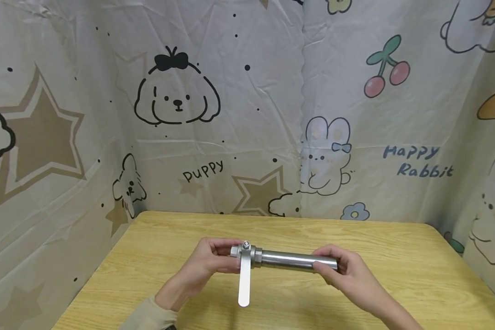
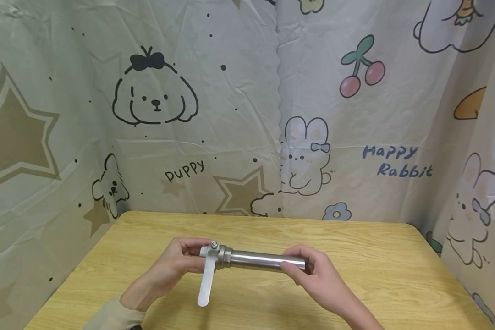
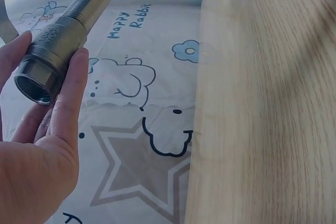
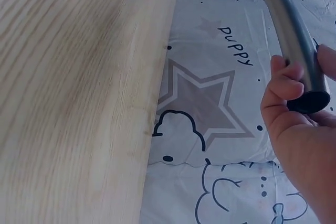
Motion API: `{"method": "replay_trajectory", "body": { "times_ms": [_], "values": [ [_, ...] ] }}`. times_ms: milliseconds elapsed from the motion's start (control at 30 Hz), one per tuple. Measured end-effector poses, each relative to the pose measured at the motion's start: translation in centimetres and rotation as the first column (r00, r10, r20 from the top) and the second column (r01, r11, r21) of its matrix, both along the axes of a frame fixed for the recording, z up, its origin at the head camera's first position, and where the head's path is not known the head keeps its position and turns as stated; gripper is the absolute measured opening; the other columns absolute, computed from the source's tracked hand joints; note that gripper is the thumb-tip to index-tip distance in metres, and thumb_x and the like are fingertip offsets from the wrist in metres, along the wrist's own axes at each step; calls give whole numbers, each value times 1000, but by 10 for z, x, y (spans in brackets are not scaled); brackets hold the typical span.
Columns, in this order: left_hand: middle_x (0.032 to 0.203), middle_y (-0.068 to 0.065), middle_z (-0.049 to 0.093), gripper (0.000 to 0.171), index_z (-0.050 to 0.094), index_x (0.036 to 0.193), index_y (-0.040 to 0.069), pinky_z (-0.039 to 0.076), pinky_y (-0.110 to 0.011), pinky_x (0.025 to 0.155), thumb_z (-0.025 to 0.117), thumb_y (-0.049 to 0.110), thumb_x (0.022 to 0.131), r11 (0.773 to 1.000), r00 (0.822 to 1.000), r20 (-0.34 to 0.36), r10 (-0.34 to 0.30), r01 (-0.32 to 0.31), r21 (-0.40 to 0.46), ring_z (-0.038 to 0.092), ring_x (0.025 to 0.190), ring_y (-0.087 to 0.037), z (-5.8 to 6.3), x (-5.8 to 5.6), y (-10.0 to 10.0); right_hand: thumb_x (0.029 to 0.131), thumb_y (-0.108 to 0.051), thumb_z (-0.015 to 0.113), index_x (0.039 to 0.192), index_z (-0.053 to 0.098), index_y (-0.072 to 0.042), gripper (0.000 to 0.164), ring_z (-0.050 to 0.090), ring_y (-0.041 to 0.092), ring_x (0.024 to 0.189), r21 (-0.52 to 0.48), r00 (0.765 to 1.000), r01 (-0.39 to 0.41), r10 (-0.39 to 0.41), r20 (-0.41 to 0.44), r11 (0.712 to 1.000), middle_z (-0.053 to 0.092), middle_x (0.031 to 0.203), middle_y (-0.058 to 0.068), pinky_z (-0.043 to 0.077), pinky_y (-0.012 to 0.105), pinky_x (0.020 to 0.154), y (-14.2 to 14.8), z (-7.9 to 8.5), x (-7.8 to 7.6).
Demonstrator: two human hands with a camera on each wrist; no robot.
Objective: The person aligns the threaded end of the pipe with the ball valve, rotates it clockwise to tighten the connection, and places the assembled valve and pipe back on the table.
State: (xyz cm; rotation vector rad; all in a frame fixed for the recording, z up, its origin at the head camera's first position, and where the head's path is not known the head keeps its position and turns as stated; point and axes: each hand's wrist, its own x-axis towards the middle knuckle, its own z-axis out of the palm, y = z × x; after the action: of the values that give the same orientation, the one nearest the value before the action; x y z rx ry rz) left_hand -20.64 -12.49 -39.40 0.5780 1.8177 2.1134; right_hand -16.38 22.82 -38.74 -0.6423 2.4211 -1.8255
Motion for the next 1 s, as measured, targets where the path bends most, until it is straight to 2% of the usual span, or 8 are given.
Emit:
{"method": "replay_trajectory", "body": {
  "times_ms": [133, 200, 300, 433, 533, 700, 900, 1000],
  "values": [
    [109, -14, 75, 51, 62, 132, -16, 64, -43, 87, 81, 0, 87, 1000, 1000, -4, -5, 5, 5, 75, 93, -22, 0, 0, 0, 97, -5, 76, 132, 56, 1, 41, 71, 20, 101, -61, 998, -66, 65, -9, 996, 59, 124, 23, 64, 33, 79, 0, -1, 0],
    [109, -14, 76, 51, 62, 132, -16, 64, -43, 86, 81, 0, 88, 1000, 1000, 1, -7, 7, 8, 75, 92, -22, -1, 0, 0, 94, 0, 77, 132, 54, 2, 44, 71, 24, 107, -89, 994, -106, 104, -32, 990, 57, 127, 27, 64, 36, 82, 0, -3, 0],
    [108, -14, 76, 51, 62, 132, -17, 64, -43, 86, 81, 0, 87, 1000, 1000, 6, -9, 9, 11, 75, 92, -22, -1, 0, 0, 95, 0, 76, 125, 59, 1, 34, 71, 22, 103, -77, 994, -100, 96, -54, 992, 62, 121, 24, 64, 35, 82, 1, -3, 0],
    [109, -13, 76, 52, 62, 132, -17, 64, -42, 87, 81, 0, 87, 1000, 1000, -1, 0, 0, 11, 75, 93, -21, 0, 0, 1, 101, -7, 71, 122, 65, 0, 23, 66, 14, 84, -6, 998, -43, 43, -51, 999, 66, 107, 16, 60, 29, 67, 1, 0, 0],
    [109, -13, 76, 52, 62, 132, -17, 64, -41, 87, 81, 1, 87, 1000, 1000, -9, 5, -5, 7, 74, 93, -21, 1, -1, 1, 101, -8, 71, 127, 63, 0, 28, 68, 14, 87, -9, 999, -42, 41, -36, 999, 65, 111, 18, 61, 29, 69, 1, 1, 0],
    [108, -13, 76, 52, 62, 131, -18, 64, -42, 87, 81, 0, 86, 1000, 1000, -12, 2, -2, 9, 75, 93, -21, 1, -1, 2, 94, 0, 77, 130, 56, 2, 42, 72, 25, 105, -82, 995, -88, 84, -57, 993, 57, 128, 27, 64, 37, 83, 0, -1, -1],
    [107, -12, 76, 50, 63, 130, -18, 64, -42, 86, 81, -1, 87, 1000, 1000, -13, 8, -7, 13, 75, 93, -21, 1, -2, 1, 103, -11, 69, 124, 66, -2, 23, 60, 10, 73, -1, 999, -18, 18, -32, 1000, 64, 96, 14, 55, 26, 58, 0, 2, -2],
    [107, -12, 76, 50, 63, 130, -18, 64, -43, 87, 81, -1, 86, 1000, 1000, -18, 10, -10, 17, 75, 93, -21, 2, -2, 0, 102, -12, 72, 129, 64, -2, 30, 65, 11, 80, -6, 1000, -24, 24, -1, 1000, 64, 104, 16, 59, 27, 64, -1, 3, -2]
  ]
}}
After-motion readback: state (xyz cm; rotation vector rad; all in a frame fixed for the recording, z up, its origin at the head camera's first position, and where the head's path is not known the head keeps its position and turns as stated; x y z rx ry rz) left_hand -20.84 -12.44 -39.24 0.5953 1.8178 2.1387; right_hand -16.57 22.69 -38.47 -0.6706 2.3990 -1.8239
